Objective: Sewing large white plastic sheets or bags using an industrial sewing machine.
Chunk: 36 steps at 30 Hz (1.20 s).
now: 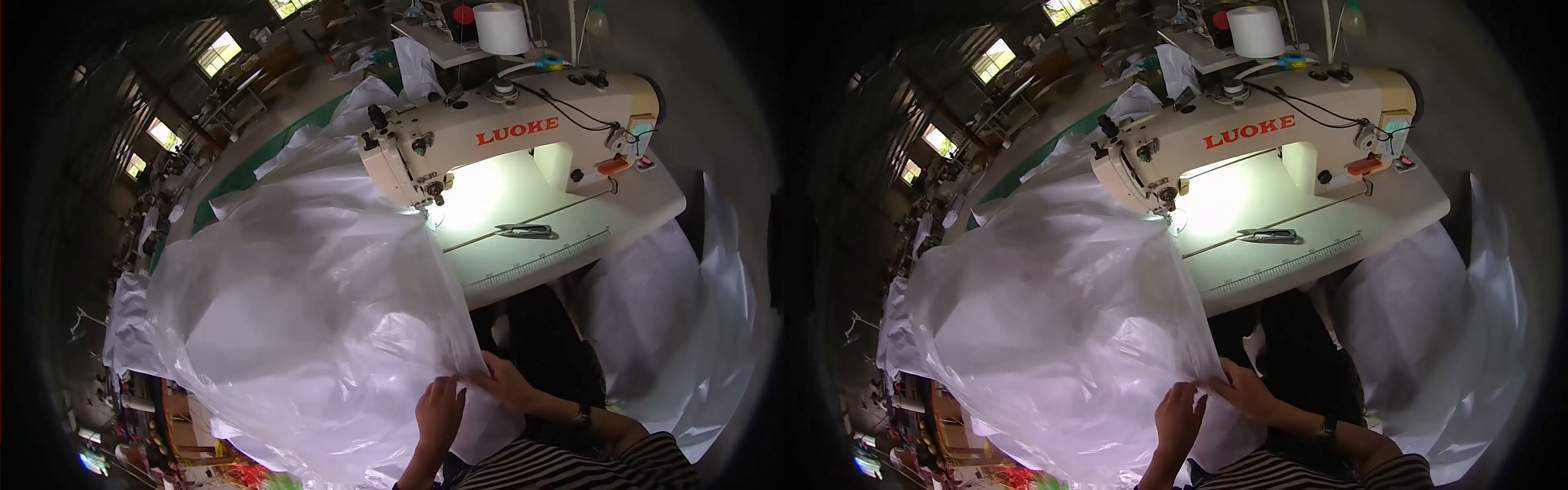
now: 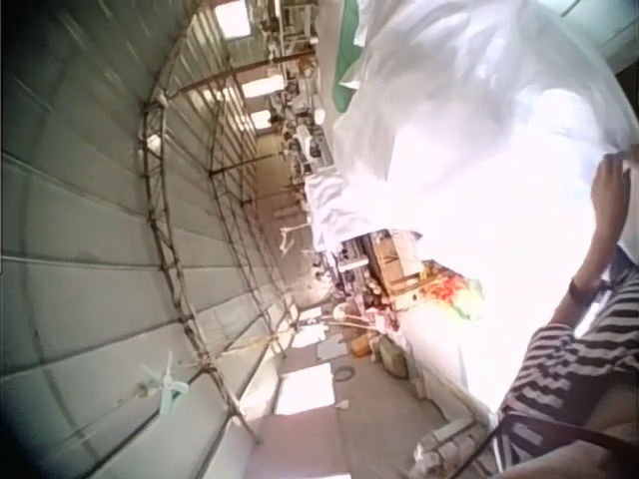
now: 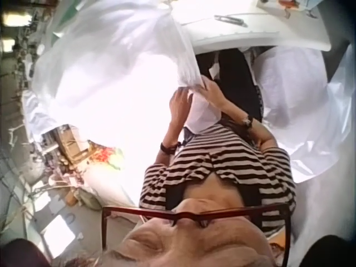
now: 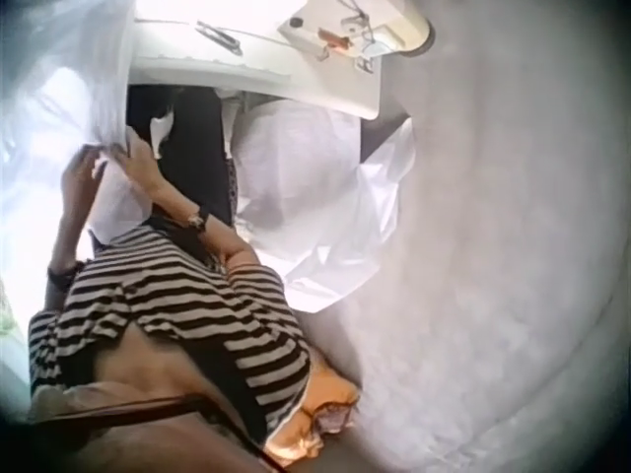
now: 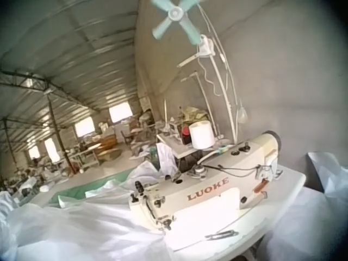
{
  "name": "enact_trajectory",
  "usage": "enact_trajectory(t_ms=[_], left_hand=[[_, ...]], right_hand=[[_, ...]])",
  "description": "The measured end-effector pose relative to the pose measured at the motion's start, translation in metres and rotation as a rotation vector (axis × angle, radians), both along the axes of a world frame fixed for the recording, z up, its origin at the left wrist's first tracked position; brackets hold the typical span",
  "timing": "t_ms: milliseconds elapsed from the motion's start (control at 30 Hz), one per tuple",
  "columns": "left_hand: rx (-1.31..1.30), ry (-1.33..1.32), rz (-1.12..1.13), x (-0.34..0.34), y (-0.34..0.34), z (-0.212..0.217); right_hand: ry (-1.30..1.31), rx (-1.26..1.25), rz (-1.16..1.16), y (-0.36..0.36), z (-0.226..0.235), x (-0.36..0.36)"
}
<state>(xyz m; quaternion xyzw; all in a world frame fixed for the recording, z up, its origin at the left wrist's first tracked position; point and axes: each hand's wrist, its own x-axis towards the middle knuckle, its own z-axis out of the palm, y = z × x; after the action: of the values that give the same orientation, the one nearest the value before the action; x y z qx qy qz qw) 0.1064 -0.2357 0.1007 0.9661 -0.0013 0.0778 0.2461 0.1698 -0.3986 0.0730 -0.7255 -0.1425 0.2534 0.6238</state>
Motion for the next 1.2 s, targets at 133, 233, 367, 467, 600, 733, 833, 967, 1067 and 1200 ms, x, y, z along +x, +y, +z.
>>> enact_trajectory(t_ms=[133, 233, 367, 467, 600, 733, 833, 967, 1067, 1200], left_hand=[[-0.147, 0.013, -0.163, -0.009, -0.008, 0.013], [-0.119, 0.107, -0.36, -0.013, -0.018, 0.004], [0.027, 0.35, -0.86, -0.018, -0.042, 0.005], [-0.278, 0.088, -0.75, -0.012, -0.002, 0.018], [-0.095, -0.202, -0.066, 0.035, 0.052, 0.058], [0.259, -0.042, 0.14, 0.073, 0.123, 0.047], [0.335, 0.023, 0.096, 0.108, 0.147, 0.037], [0.336, 0.018, 0.057, 0.153, 0.161, 0.03], [0.365, 0.018, 0.081, 0.187, 0.177, 0.021], [0.316, -0.089, 0.033, 0.237, 0.185, 0.017]], right_hand=[[-0.114, -0.041, -0.113, -0.009, 0.012, -0.01], [-0.22, -0.082, -0.15, -0.007, 0.034, -0.009], [-0.456, -0.398, -0.096, -0.001, 0.025, 0.007], [-0.609, -0.443, -0.055, -0.003, 0.014, -0.006], [-0.599, -0.511, 0.039, -0.004, 0.03, -0.011], [-0.62, -0.569, 0.171, 0.013, 0.039, -0.002], [-0.6, -0.715, 0.176, 0.02, 0.058, 0.021], [-0.742, -0.657, 0.098, 0.04, 0.037, 0.061], [-0.735, -0.574, 0.042, 0.051, 0.045, 0.094], [-0.766, -0.619, -0.042, 0.056, 0.043, 0.145]])
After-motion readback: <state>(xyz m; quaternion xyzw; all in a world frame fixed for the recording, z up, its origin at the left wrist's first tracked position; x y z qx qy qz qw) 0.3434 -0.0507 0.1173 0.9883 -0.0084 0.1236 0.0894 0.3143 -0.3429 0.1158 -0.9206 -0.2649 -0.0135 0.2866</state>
